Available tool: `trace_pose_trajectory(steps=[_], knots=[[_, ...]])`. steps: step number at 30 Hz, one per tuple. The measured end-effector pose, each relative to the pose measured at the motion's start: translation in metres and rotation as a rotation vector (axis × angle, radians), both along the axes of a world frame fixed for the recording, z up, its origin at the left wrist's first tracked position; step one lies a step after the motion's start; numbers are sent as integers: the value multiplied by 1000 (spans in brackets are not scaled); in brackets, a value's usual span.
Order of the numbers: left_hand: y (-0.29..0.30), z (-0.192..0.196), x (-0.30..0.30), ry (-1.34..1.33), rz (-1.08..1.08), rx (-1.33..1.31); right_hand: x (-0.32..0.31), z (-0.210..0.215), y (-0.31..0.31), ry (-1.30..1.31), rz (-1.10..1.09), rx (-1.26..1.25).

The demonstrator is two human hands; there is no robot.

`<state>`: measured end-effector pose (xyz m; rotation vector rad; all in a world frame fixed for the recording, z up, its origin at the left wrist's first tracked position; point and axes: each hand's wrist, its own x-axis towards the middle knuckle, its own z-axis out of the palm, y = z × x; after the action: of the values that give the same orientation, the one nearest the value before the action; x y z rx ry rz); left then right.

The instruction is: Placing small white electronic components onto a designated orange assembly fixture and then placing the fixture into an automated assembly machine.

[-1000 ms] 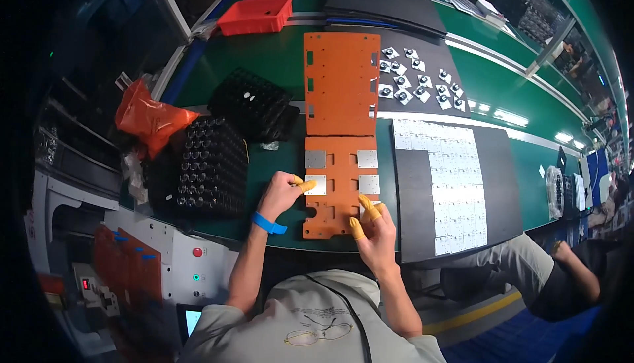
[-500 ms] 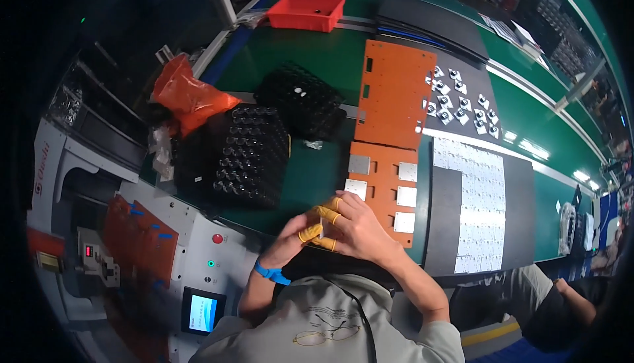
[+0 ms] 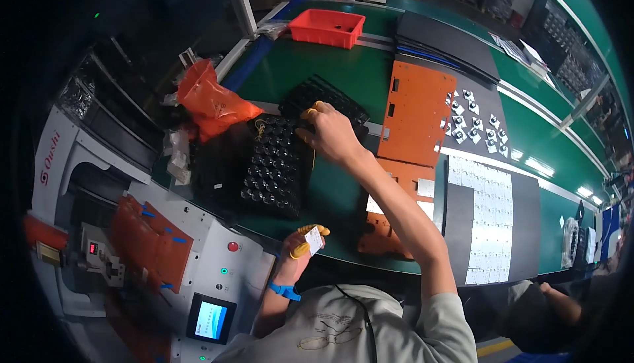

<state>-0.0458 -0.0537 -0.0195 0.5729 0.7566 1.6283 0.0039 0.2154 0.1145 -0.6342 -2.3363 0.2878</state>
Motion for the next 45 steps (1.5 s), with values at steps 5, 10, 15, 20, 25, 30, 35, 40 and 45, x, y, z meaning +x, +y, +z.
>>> trace_pose_trajectory(steps=[5, 10, 15, 20, 25, 30, 35, 40, 45], knots=[[2, -2, 0, -51, 49, -38, -7, 0, -5, 49, 28, -196], [11, 22, -2, -24, 89, 19, 18, 16, -49, 366, 152, -627], [10, 38, -2, 39, 231, 136, 80, 31, -127, 208, 321, -765], [11, 64, -4, 229, 207, 199, 110, 11, -149, 199, 312, -640], [11, 74, 7, 365, 249, 246, 122, 7, -152, 242, 259, -707], [12, 75, 1, 521, 186, 270, 130, 16, -146, 140, 302, -363], [11, 77, 3, 455, 130, 178, 140, 16, -144, 27, 327, -304], [14, 80, 4, 497, 59, 142, 141, 12, -152, 137, 281, -563], [18, 83, 3, 489, -19, 107, 146, 10, -152, 136, 249, -600]])
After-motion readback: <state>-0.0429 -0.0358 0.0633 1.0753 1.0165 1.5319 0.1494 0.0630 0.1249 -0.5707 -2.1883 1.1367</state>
